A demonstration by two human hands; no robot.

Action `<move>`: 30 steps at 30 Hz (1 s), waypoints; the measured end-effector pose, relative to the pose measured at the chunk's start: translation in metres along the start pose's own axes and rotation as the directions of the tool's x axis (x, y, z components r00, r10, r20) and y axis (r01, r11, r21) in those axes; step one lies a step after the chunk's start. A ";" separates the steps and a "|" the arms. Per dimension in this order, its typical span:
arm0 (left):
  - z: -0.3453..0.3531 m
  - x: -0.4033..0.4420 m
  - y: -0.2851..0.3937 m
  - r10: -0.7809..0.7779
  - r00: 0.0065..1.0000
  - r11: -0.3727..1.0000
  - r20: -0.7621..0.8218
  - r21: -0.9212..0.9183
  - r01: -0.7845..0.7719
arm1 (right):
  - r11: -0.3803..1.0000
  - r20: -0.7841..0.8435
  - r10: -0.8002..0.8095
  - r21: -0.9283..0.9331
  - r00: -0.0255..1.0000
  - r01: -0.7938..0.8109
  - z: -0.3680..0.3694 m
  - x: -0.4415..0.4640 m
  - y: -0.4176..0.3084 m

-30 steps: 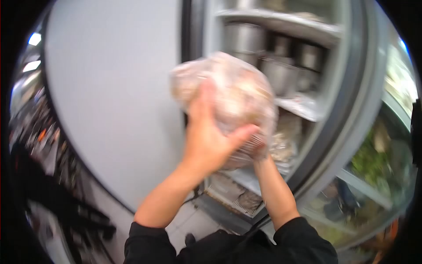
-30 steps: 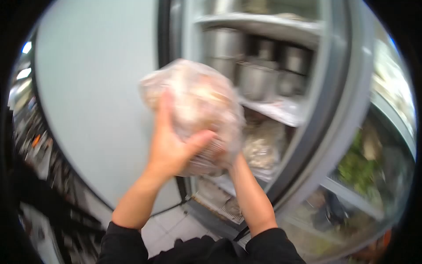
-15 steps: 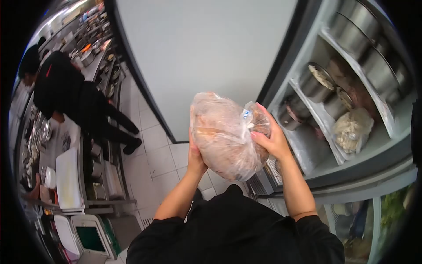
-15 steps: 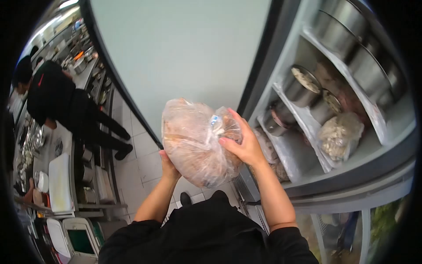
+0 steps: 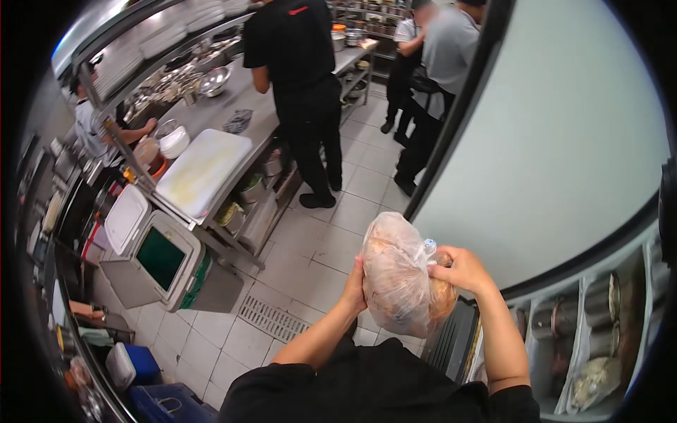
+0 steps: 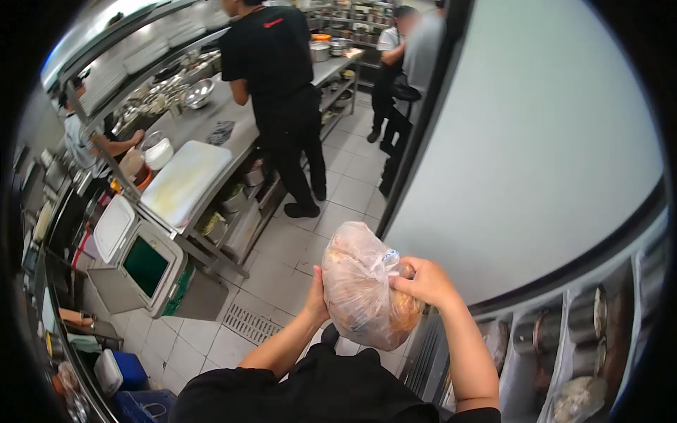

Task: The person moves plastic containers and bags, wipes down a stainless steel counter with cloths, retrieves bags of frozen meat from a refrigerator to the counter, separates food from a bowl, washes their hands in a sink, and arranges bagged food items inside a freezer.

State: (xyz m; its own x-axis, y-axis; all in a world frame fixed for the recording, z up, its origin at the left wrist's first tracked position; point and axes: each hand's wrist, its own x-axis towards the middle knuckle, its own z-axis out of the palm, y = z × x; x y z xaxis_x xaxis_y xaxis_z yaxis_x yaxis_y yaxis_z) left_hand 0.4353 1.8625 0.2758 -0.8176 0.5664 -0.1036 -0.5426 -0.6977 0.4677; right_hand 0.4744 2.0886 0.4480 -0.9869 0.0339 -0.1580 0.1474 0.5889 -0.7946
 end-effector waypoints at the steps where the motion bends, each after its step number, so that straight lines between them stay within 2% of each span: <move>1: -0.003 -0.004 0.006 0.024 1.000 1.000 -0.010 0.001 -0.024 | 0.996 0.118 0.079 -0.060 0.990 -0.072 0.001 0.009 -0.012; 2: -0.006 -0.008 0.010 0.016 0.998 1.000 -0.060 -0.021 -0.017 | 0.982 0.227 0.165 -0.131 0.960 -0.138 0.004 0.018 -0.020; 3: -0.010 -0.011 0.014 0.004 0.994 0.999 -0.107 -0.043 -0.009 | 0.983 0.239 0.153 -0.135 0.959 -0.123 0.011 0.028 -0.014; 5: -0.021 -0.009 0.014 0.004 0.993 0.999 -0.118 -0.043 -0.009 | 0.932 0.248 -0.190 -0.257 0.950 0.254 0.026 0.049 0.016; 7: -0.033 -0.002 0.013 -0.006 0.994 0.999 -0.112 -0.044 0.002 | 0.914 0.225 -0.172 -0.326 0.959 0.241 0.041 0.059 0.023; 9: -0.050 0.007 0.003 -0.040 0.984 0.999 -0.175 -0.033 0.034 | 0.900 0.197 -0.140 -0.383 0.970 0.207 0.055 0.065 0.032; 10: -0.063 0.010 0.000 -0.051 0.984 0.998 -0.169 -0.031 0.046 | 0.978 0.178 0.014 -0.207 0.984 0.023 0.058 0.069 0.039; 11: -0.078 0.011 -0.002 -0.059 0.985 0.998 -0.163 -0.019 0.057 | 0.984 0.180 0.175 -0.016 0.968 -0.175 0.059 0.070 0.050; 12: -0.087 0.024 -0.018 -0.104 0.984 0.995 -0.142 -0.017 0.102 | 0.974 0.138 0.223 -0.009 0.965 -0.224 0.056 0.069 0.071; 13: -0.100 0.032 -0.030 -0.134 0.982 0.991 -0.132 -0.020 0.133 | 0.974 0.180 0.171 0.118 0.969 -0.194 0.067 0.073 0.084; 14: -0.115 0.039 -0.041 -0.117 0.974 0.992 -0.193 0.018 0.123 | 0.955 0.215 0.108 0.249 0.971 -0.162 0.073 0.074 0.096; 15: -0.132 0.046 -0.051 -0.095 0.963 0.992 -0.254 0.062 0.114 | 0.949 0.200 0.127 0.261 0.972 -0.178 0.072 0.070 0.105; 16: -0.149 0.055 -0.060 -0.138 0.937 0.971 -0.320 0.141 0.191 | 0.937 0.122 0.158 0.295 0.980 -0.187 0.072 0.066 0.113; 17: -0.139 0.060 -0.048 -0.160 0.934 0.965 -0.319 0.148 0.216 | 0.924 0.046 0.190 0.329 0.981 -0.194 0.073 0.062 0.121; 18: -0.130 0.071 -0.033 -0.172 0.950 0.807 -0.261 0.515 0.288 | 0.915 0.035 0.209 0.345 0.977 -0.208 0.074 0.054 0.134; 19: -0.121 0.080 -0.018 -0.211 0.957 0.524 -0.199 0.804 0.283 | 0.910 0.035 0.250 0.334 0.968 -0.247 0.073 0.044 0.152; 20: -0.143 0.103 -0.018 -0.134 0.978 0.305 -0.162 0.932 0.197 | 0.902 0.030 0.292 0.323 0.956 -0.286 0.076 0.033 0.165; 21: -0.126 0.125 -0.007 -0.095 0.985 0.306 -0.144 0.937 0.166 | 0.892 0.010 0.317 0.338 0.948 -0.302 0.083 0.022 0.171; 23: -0.023 0.164 0.040 0.055 0.997 0.281 0.054 0.957 -0.067 | 0.928 -0.071 0.331 0.206 0.941 -0.310 0.106 0.002 0.179; 24: -0.015 0.202 0.039 0.141 0.973 0.379 0.184 0.898 -0.225 | 0.944 -0.165 0.319 0.141 0.933 -0.298 0.124 -0.007 0.214; 25: 0.013 0.232 0.049 0.199 0.933 0.433 0.298 0.828 -0.357 | 0.935 -0.200 0.343 0.163 0.918 -0.314 0.126 -0.016 0.229; 26: 0.047 0.256 0.063 0.257 0.864 0.326 0.433 0.803 -0.500 | 0.929 -0.255 0.371 0.120 0.893 -0.351 0.127 -0.034 0.242; 27: 0.072 0.282 0.074 0.194 0.860 0.451 0.473 0.735 -0.506 | 0.909 -0.321 0.414 0.091 0.852 -0.408 0.134 -0.055 0.252; 28: 0.097 0.305 0.079 0.149 0.882 0.457 0.447 0.760 -0.462 | 0.884 -0.398 0.426 -0.009 0.813 -0.468 0.140 -0.076 0.273; 29: 0.118 0.309 0.078 0.138 0.891 0.556 0.433 0.710 -0.432 | 0.861 -0.447 0.468 0.035 0.763 -0.507 0.145 -0.100 0.284; 30: 0.102 0.341 0.075 0.069 0.910 0.488 0.409 0.782 -0.388 | 0.834 -0.494 0.507 0.075 0.707 -0.546 0.152 -0.125 0.289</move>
State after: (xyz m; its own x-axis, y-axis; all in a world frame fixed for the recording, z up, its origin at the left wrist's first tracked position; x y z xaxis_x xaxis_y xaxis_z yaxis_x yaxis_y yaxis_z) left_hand 0.1355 2.0482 0.3647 -0.7027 0.6466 0.2967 0.2028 -0.2177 0.9547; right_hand 0.6500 2.1317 0.1492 -0.6554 0.7211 -0.2246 0.6667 0.4127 -0.6206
